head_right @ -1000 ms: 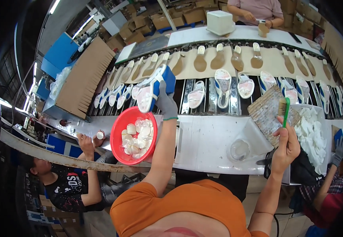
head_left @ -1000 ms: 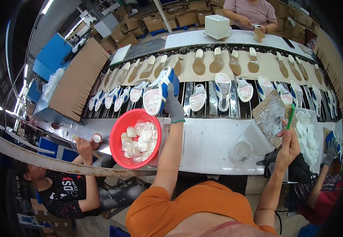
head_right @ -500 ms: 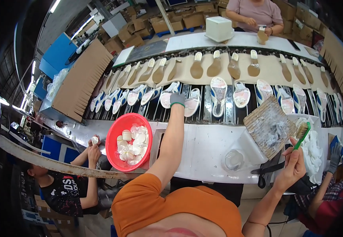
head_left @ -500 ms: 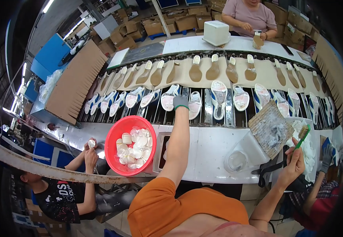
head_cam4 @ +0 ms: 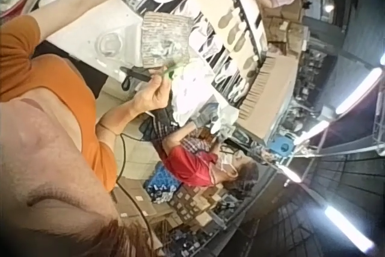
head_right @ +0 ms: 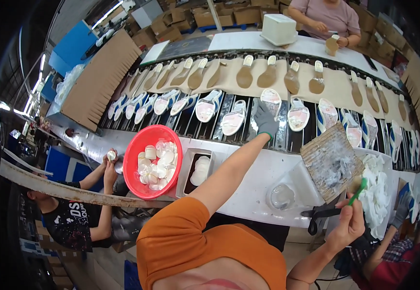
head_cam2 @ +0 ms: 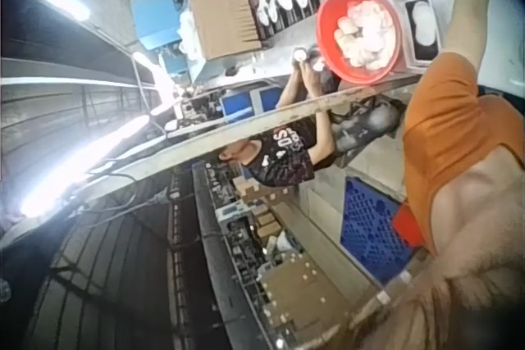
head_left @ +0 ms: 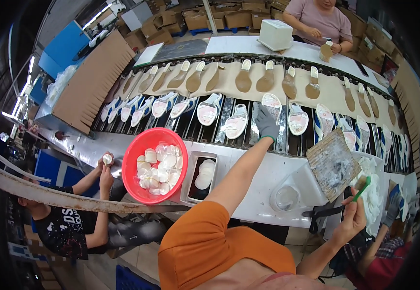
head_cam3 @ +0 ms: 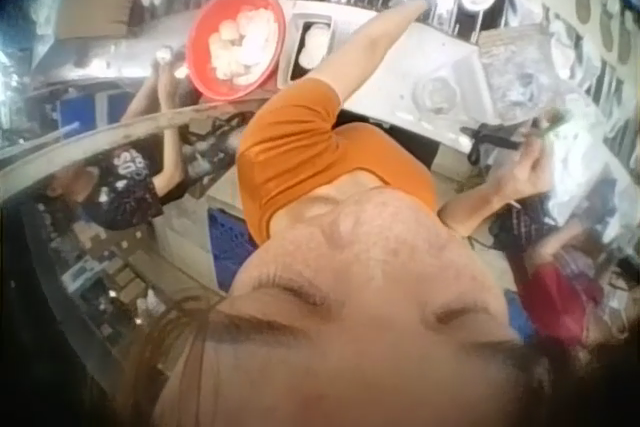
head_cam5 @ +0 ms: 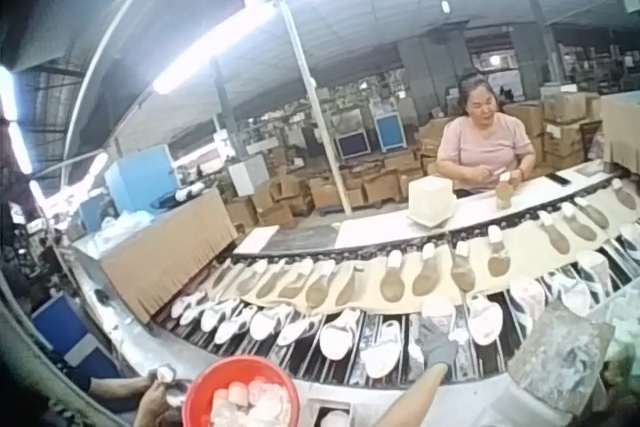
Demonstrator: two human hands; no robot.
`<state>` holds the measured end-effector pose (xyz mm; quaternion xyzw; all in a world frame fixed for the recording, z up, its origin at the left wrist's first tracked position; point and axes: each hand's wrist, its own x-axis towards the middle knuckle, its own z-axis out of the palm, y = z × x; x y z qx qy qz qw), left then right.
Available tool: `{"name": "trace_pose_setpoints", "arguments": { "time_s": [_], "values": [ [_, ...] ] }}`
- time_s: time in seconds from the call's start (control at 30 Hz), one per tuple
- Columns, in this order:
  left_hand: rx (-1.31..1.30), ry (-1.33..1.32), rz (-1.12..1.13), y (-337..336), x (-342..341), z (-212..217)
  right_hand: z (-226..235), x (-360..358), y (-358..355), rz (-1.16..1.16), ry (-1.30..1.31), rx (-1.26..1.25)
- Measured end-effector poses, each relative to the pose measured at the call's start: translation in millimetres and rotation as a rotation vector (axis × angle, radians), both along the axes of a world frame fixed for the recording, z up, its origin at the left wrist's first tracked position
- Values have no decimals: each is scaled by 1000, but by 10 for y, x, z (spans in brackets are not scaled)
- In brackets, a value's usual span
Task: The worker applies adhesive to the soles of shoes on a manufacturing assembly line.
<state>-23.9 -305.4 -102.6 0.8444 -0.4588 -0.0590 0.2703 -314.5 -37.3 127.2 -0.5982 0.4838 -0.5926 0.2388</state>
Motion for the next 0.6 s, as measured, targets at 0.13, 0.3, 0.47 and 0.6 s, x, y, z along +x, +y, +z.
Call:
{"name": "trace_pose_setpoints", "arguments": {
  "time_s": [0.13, 0.3, 0.47, 0.6],
  "values": [
    [24, 153, 103, -209, 199, 227, 28, -13, 116, 164, 46, 105],
    [-7, 280, 58, 9, 635, 632, -157, 175, 264, 286, 71, 445],
    [-33, 335, -25, 347, 528, 933, -362, 282, 445, 308, 158, 491],
    [-439, 581, -196, 934, 472, 973, -448, 268, 540, 261, 263, 479]
  ]
}}
